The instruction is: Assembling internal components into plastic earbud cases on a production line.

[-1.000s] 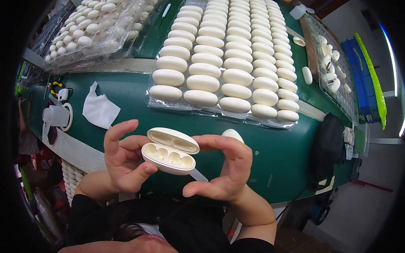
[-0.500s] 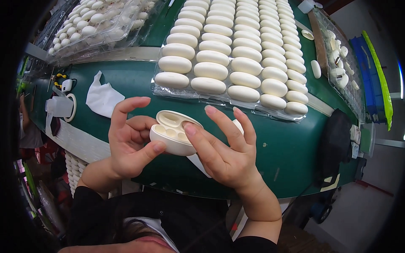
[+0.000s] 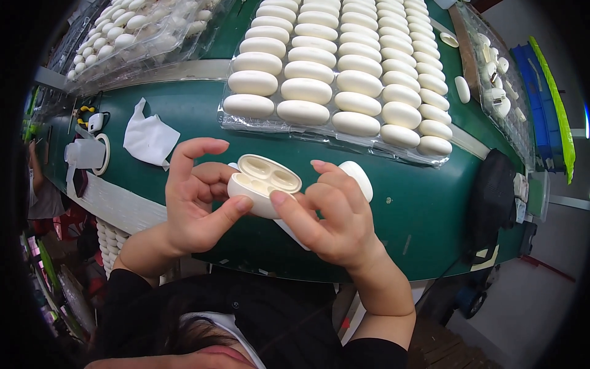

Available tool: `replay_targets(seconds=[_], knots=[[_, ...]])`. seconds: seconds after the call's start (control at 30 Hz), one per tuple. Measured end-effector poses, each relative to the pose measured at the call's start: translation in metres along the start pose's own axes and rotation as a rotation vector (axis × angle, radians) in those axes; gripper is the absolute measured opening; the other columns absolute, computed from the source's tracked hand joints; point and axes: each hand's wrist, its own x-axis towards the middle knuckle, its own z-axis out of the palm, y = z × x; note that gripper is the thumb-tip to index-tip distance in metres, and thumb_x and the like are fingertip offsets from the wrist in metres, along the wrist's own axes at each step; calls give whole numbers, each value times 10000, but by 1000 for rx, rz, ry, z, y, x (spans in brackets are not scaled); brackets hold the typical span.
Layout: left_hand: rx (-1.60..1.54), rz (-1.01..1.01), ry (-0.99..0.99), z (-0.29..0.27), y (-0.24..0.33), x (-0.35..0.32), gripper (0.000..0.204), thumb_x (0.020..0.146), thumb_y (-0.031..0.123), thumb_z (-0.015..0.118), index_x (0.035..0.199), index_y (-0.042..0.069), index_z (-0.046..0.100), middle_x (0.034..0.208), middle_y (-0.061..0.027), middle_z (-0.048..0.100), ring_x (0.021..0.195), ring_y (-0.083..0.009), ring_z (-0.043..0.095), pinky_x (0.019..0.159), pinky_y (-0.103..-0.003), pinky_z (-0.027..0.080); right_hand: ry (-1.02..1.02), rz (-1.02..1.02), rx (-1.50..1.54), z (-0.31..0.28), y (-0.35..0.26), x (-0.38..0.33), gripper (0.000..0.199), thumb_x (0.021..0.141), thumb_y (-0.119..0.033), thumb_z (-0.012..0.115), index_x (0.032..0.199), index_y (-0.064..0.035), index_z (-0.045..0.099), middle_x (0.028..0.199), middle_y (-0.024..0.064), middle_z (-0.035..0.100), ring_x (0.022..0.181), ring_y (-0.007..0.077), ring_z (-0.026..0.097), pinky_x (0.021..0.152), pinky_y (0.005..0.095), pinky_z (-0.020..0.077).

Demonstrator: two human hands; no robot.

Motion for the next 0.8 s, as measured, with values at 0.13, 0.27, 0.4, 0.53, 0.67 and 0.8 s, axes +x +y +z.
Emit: replay_targets(seconds=[0.13,0.27,0.4,0.53,0.67,0.8], knots=[[9,-16,59,-3,1,2,614,806,-33,653,1278,23,263,882,-136,632,776,-167,665,655,-228,525,146,157,58,0,8,-1,572,615,46,769,1117,-83,528,901,69,571,798,222,544,813,433,500],[-9,-58,37,-3,1,1,618,803,-24,662,1277,21,268,847,-122,634,764,-147,658,648,-218,515,46,115,3,0,6,0,500,713,-9,710,1153,-127,506,1030,71,632,965,268,570,921,458,433],[8,-70,17,-3,1,2,631,799,-17,670,1283,22,268,831,-119,633,759,-138,652,644,-212,508,-127,60,-38,6,-4,5,356,829,-146,623,1172,-180,535,1166,20,644,1173,242,520,1050,458,303],[41,-61,-32,-4,3,1,639,790,-23,672,1284,19,269,821,-117,634,756,-135,649,646,-213,509,-207,63,-145,7,-10,10,356,856,-212,605,1209,-212,553,1161,-22,646,1220,202,498,1080,438,262],[116,-9,-14,-3,1,-1,627,781,-23,675,1271,12,284,802,-115,637,736,-141,656,624,-222,516,-224,65,-271,5,-17,13,358,832,-219,625,1182,-169,572,1127,7,656,1157,232,549,1021,421,360],[152,32,-29,-2,-4,-4,615,780,-17,680,1259,5,296,785,-118,638,720,-146,661,604,-227,519,-68,9,-39,17,-12,7,371,775,-104,662,1139,-96,587,985,107,659,960,292,633,667,319,550]])
